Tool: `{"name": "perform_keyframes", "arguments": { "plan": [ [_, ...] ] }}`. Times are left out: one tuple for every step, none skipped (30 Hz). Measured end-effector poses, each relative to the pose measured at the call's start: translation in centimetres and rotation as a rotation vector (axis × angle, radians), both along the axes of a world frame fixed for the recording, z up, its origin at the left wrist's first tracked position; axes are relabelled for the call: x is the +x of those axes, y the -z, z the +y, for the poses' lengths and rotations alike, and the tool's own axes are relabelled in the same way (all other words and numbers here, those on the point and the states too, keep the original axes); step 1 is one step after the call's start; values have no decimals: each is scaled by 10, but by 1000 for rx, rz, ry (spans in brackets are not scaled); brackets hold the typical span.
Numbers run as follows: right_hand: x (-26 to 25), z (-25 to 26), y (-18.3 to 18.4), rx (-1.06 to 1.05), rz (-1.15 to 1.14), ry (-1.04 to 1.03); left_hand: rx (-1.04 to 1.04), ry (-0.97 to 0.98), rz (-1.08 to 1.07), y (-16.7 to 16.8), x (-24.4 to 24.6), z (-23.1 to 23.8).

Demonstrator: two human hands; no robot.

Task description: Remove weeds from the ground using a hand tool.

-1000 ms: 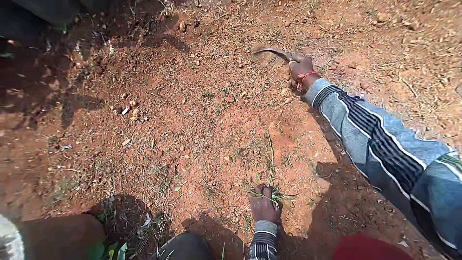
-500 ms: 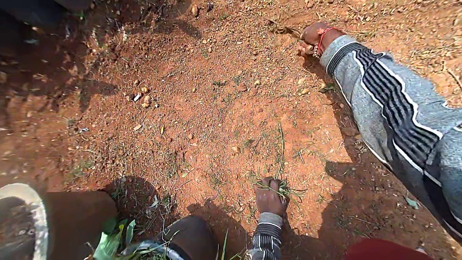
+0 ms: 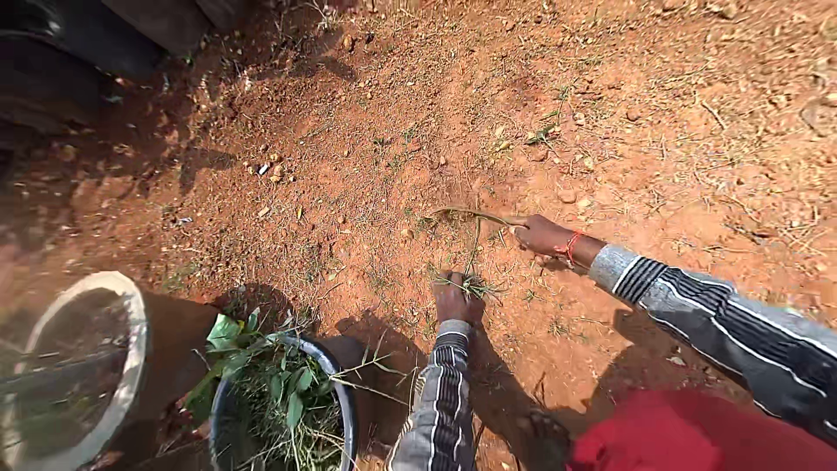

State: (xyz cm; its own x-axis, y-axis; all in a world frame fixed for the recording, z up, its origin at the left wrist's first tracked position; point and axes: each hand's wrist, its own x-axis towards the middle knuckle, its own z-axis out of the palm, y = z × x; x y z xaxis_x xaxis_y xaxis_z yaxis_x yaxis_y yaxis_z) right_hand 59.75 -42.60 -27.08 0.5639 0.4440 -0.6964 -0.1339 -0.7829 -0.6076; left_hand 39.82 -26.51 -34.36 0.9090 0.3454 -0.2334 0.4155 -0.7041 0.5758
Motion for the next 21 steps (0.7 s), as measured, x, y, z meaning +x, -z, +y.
{"name": "perform_keyframes", "arguments": {
  "plan": [
    [-19,-11,-4,26,36,-26,-9,-18,10,-5,-11,2],
    [-31,-21,-7,50,61,-45,-16,-59,36,-8,-24,4],
    [-36,-26,-11,68,58,-63,-21,-125,50,-10,-41,9],
    [-33,-25,-17,83,49,-64,-6,-204,34,-9,-59,14],
    [-25,-17,-22,95,14,-56,24,-283,-6,-3,-79,19],
    [-11,-4,-29,106,-19,-36,23,-347,-2,1,-95,23],
    [7,13,-36,110,-60,-5,-27,-409,-1,6,-107,25],
    [28,34,-44,106,-93,33,-123,-475,-12,11,-114,26],
    [52,58,-51,102,-127,76,-163,-529,-42,18,-114,26],
    [76,81,-56,95,-164,119,-170,-559,-31,22,-112,26],
    [98,103,-56,84,-205,162,-184,-576,2,20,-110,25],
    [120,124,-52,58,-243,196,-209,-587,31,17,-108,24],
    [138,143,-48,7,-295,209,-230,-600,12,15,-107,23],
    [153,160,-45,-73,-348,180,-250,-605,-20,15,-106,22],
    [164,175,-42,-184,-392,84,-253,-603,-68,17,-107,22],
    [172,188,-35,-296,-423,-47,-252,-603,-105,20,-108,22],
    [174,196,-27,-384,-431,-170,-254,-602,-113,20,-109,22],
    [171,199,-20,-436,-429,-239,-260,-600,-108,20,-110,21],
    [166,195,-12,-433,-417,-217,-266,-599,-99,21,-111,21],
    [161,186,-8,-387,-392,-173,-264,-591,-89,24,-112,23],
    [158,175,-4,-315,-365,-148,-264,-588,-92,24,-112,24]
  ]
}}
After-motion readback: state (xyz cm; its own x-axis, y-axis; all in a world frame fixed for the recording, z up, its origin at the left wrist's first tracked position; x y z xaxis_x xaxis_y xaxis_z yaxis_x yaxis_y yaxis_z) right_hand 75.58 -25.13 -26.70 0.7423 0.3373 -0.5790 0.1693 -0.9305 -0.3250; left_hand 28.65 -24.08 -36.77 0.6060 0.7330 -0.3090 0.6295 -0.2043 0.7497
